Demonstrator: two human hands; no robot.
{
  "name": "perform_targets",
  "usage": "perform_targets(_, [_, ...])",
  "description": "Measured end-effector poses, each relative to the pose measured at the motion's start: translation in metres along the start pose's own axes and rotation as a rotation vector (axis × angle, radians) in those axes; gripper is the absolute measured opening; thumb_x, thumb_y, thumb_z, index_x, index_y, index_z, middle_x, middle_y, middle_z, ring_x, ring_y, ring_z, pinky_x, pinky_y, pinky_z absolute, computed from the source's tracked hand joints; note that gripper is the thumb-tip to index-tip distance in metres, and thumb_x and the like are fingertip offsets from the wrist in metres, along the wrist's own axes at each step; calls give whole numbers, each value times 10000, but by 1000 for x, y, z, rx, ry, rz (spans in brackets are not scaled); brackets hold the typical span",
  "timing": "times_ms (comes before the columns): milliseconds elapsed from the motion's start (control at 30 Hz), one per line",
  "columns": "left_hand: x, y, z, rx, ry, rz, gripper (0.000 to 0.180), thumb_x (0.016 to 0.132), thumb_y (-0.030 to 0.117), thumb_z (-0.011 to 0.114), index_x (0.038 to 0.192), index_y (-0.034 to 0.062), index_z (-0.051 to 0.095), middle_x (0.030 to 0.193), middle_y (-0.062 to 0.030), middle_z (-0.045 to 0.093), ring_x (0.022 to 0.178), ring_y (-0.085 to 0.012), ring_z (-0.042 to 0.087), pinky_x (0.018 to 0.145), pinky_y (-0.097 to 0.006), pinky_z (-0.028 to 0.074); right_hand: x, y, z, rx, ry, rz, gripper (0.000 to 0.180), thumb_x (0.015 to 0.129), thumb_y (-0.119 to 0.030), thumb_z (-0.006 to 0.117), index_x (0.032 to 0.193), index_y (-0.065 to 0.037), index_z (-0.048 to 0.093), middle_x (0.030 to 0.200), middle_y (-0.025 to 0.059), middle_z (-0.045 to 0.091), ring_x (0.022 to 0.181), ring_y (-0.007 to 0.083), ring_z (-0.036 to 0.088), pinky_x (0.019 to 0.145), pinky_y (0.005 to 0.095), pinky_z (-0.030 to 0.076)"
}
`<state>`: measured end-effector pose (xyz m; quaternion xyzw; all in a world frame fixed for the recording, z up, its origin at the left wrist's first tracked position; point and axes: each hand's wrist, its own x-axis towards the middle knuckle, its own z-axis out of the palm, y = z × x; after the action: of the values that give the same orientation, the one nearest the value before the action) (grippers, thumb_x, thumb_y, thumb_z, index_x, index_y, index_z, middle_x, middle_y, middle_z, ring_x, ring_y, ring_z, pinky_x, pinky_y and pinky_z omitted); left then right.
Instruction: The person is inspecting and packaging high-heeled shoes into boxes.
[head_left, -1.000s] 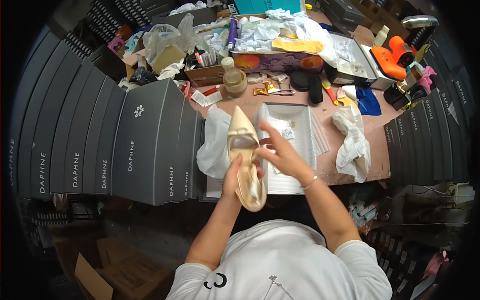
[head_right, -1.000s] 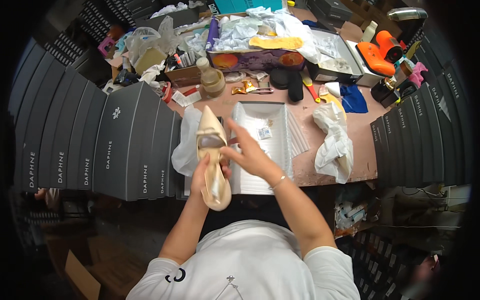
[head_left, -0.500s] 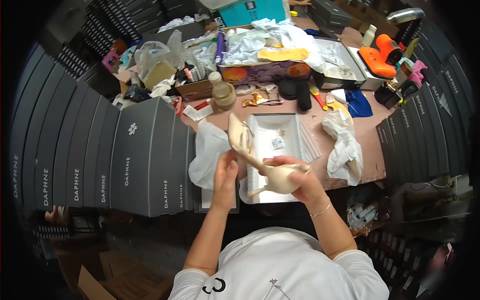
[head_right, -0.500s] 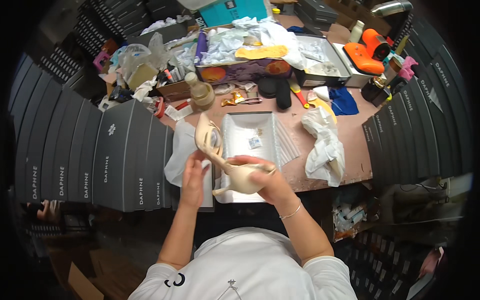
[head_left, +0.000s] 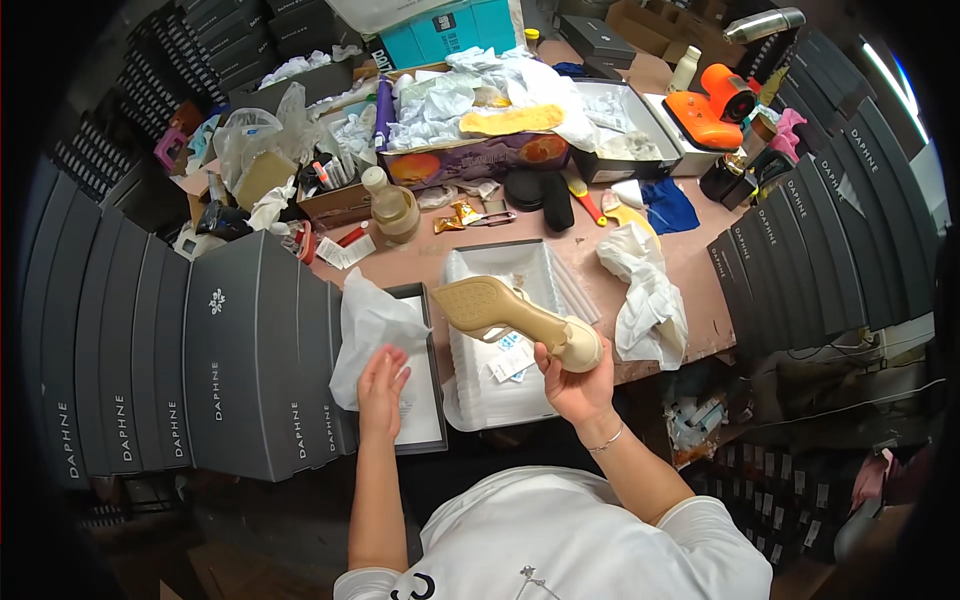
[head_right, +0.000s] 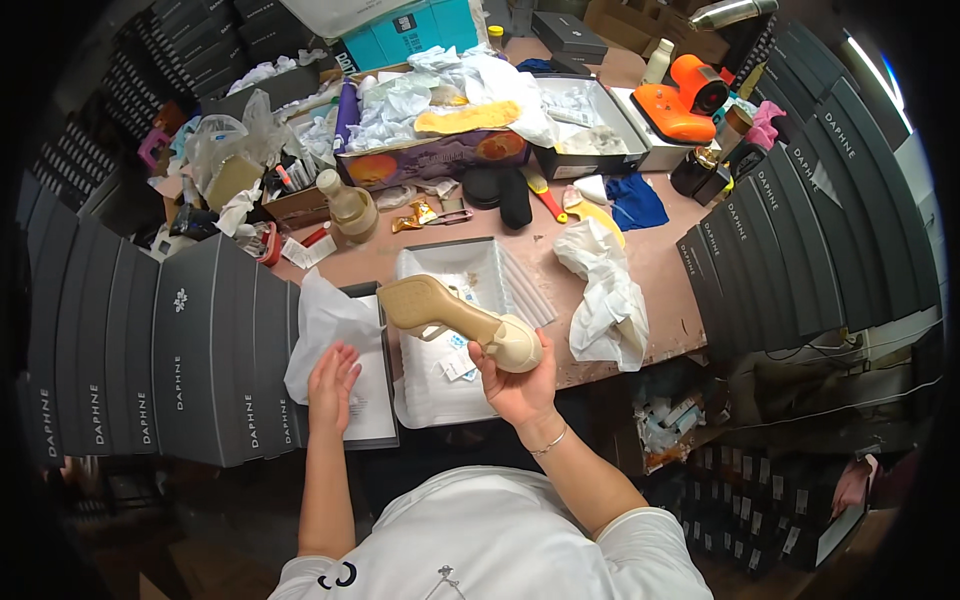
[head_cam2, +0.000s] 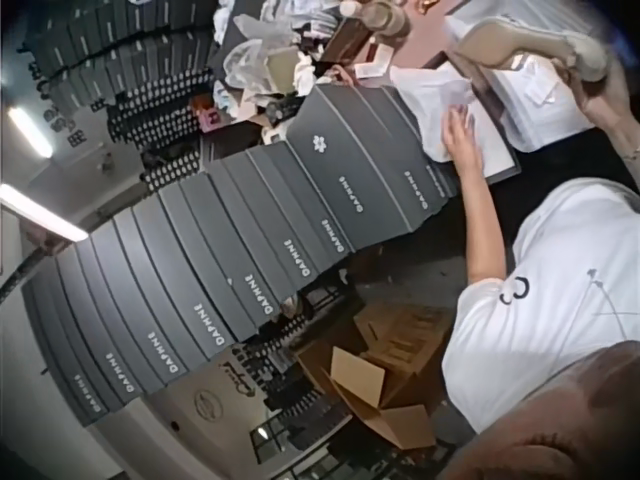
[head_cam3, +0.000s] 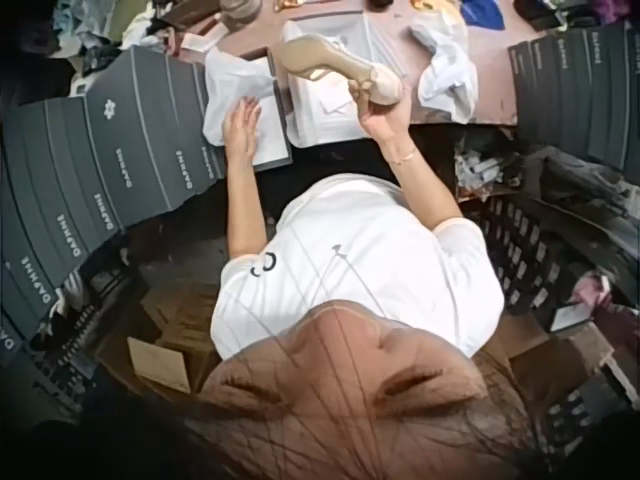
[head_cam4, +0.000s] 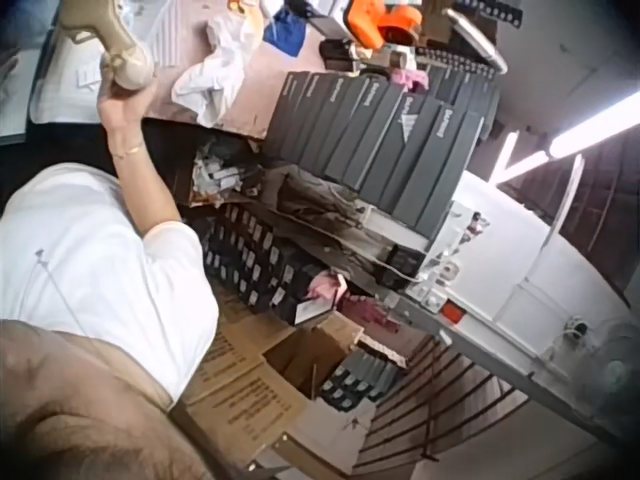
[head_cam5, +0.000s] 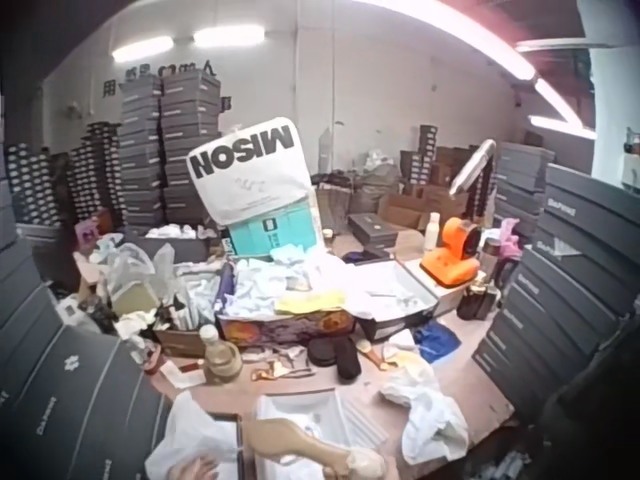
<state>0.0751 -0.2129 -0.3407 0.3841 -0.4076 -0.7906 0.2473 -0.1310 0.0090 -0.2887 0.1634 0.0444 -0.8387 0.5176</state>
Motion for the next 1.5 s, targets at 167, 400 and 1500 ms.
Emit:
perform_targets(167, [-32,19,29,-69,-84,244,692,962,562,383,1431,55,341,1440,-158,362,1314,-275,365,1031,-488,367,20,17,20,-500,-235,103,681,890,-480,559,1401,-64,387,1386,175,441,1219,374,495,982,469,468])
perform_targets(400, [-37,16,1,583,257,478,423,972,247,527,1303,-12,494,1319,-152,499,1245,-247,469,1054,-367,356,-3,-133,53,-2788,277,-913,867,718,-350,783,1422,-73,358,1446,284,313,1250,430,431,1025,471,379])
perform_targets(1500, [26,33,114,-373,-435,113,547,958,465,463,1348,83,420,1299,-80,493,1185,-235,490,1004,-408,414,-11,-21,-17,-1321,-479,-292,532,916,-116,596,1397,-41,385,1377,84,476,1230,180,485,1027,323,417])
